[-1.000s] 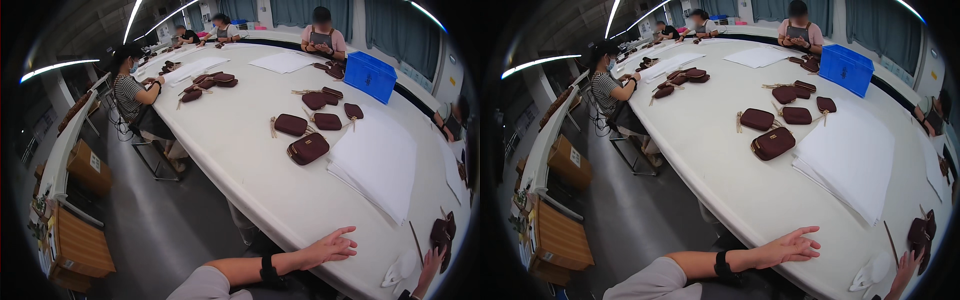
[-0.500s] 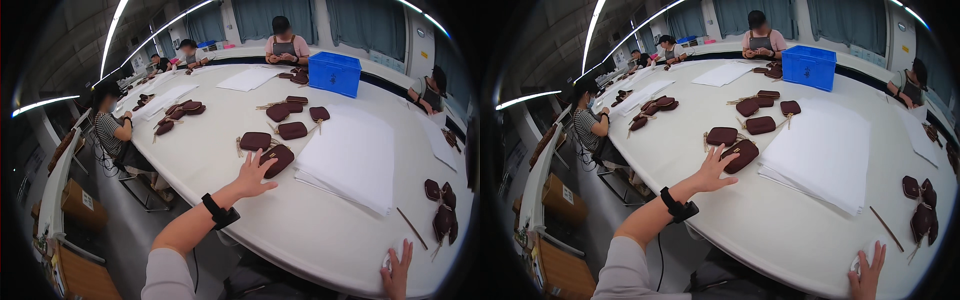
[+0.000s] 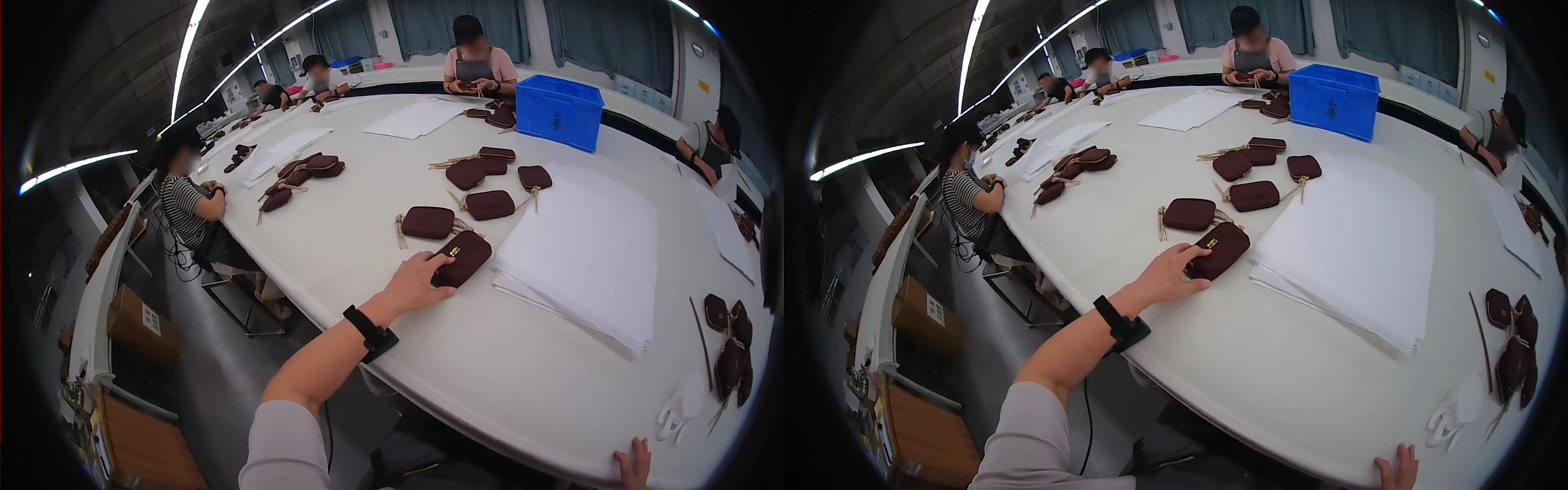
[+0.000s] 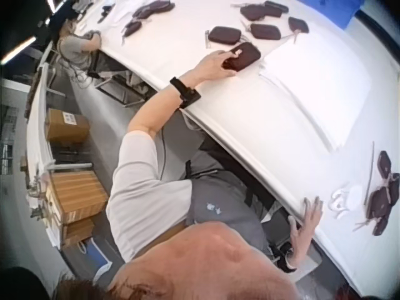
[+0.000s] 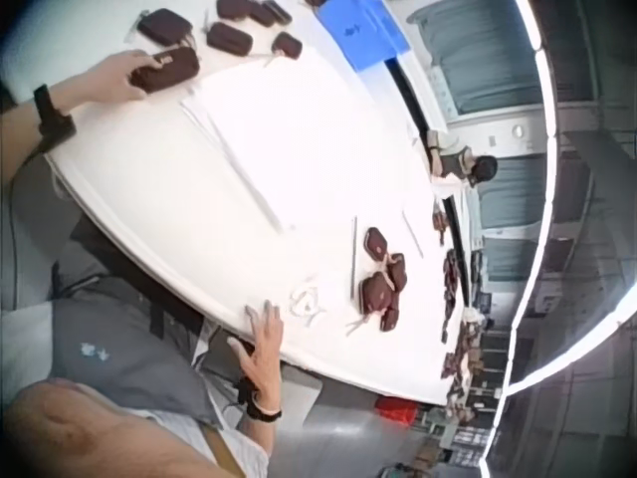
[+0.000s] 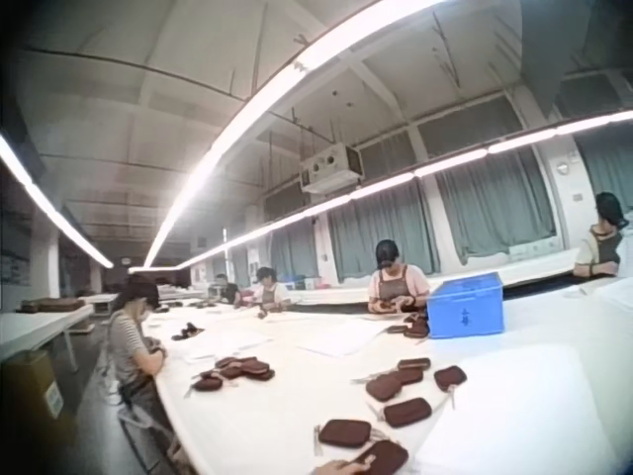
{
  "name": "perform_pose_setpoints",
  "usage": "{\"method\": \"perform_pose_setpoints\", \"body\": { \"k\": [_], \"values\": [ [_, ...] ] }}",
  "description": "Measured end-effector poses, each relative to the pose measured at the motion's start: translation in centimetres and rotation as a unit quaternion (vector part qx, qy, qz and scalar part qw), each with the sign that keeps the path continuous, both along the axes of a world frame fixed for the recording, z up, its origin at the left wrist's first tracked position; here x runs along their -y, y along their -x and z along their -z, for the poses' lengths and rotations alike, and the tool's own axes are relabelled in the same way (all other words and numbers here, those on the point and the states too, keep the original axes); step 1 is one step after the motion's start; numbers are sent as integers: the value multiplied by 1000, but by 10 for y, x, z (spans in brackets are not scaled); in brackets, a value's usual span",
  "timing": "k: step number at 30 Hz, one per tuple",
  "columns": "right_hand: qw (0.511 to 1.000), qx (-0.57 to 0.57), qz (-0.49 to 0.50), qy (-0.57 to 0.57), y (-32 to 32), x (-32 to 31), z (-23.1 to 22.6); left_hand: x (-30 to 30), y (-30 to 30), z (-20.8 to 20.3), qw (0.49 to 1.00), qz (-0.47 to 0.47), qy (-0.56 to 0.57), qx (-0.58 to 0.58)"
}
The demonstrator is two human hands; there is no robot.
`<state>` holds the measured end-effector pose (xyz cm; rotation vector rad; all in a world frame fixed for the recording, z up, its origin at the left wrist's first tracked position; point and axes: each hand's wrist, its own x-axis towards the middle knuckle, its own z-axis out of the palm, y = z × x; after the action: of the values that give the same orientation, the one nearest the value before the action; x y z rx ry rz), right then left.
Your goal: The person stuffs white tissue paper into small maroon pouches to maintain their shape. They use a thin wooden stick to push the paper into the corners and smooth the interior. The person handles the pouches one at a time, repeating the process for multiple units on a long white table.
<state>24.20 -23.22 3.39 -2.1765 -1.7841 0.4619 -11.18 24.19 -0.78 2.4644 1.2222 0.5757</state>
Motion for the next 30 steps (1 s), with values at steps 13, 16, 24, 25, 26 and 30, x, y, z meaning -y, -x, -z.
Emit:
{"method": "perform_pose_setpoints", "body": {
  "k": [13,16,24,25,26,30],
  "values": [
    [984,105,34,-141,46,-25,36,73,-25,-24,987,130,-32,87],
    [984,-8,46,-170,55,-40,33,121,-31,-30,955,256,-54,137],
    [896,-339,57,-279,91,-115,27,189,-73,-20,863,466,-155,117],
    [918,-288,46,-270,87,-116,31,190,-74,-20,866,458,-176,99],
    [911,-309,54,-267,87,-118,36,191,-74,-15,871,439,-202,89],
    [915,-269,64,-293,91,-115,41,204,-72,-18,908,382,-163,52]
  ]
}}
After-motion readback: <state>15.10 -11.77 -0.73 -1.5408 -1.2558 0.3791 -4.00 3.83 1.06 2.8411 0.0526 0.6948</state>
